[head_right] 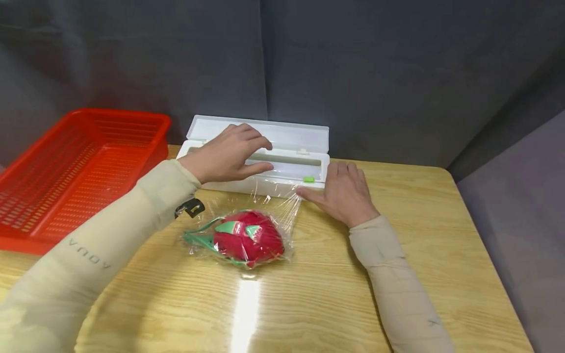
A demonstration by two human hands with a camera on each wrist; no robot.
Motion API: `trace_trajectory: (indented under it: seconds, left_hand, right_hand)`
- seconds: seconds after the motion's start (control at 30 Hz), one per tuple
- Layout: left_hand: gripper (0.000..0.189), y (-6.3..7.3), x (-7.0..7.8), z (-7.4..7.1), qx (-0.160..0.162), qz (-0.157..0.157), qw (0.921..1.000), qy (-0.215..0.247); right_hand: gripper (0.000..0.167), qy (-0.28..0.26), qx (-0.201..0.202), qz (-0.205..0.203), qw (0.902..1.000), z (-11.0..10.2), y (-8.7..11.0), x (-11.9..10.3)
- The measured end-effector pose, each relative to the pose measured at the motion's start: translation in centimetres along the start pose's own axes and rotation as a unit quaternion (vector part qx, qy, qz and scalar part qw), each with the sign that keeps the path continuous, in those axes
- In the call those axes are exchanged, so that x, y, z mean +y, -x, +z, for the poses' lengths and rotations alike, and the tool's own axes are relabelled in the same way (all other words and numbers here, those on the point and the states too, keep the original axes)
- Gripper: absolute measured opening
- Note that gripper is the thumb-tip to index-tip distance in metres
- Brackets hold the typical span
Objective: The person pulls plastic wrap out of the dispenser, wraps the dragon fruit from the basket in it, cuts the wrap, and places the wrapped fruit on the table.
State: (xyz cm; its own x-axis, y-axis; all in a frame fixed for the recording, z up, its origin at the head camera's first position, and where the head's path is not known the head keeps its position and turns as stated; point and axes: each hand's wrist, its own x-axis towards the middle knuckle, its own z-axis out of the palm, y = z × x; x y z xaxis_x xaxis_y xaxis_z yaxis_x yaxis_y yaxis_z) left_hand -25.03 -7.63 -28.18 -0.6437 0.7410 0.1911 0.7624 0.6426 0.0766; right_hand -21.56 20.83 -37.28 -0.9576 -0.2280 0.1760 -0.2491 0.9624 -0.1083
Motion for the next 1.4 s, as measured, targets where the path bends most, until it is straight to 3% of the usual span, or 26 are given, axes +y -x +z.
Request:
trace_trajectory:
  seconds: [0.33,0.57,0.93,1.4]
  left_hand:
    - [0.033,-2.1,0.9,0.3,-0.039,0.049,0.998,-0.006]
    - [0.03,-3.6,2.2,0.6,-0.084,0.076,0.9931,0.028]
    - [0.026,-5.6,4.2,1.6,-0.124,0.115,0.9844,0.049]
    - [0.014,-6.2,5.2,2.0,-0.122,0.136,0.9817,0.052]
  right_hand:
    - [0.093,-0.004,0.014,0.003,0.9999,-0.2,0.1,-0.2]
    - [0.084,-0.004,0.018,0.001,0.9998,-0.2,0.4,-0.3]
    - [0.078,-0.001,0.02,0.0,0.9998,-0.5,0.9,-0.8]
    - [0.072,0.004,0.026,-0.005,0.9996,-0.7,1.0,-1.3]
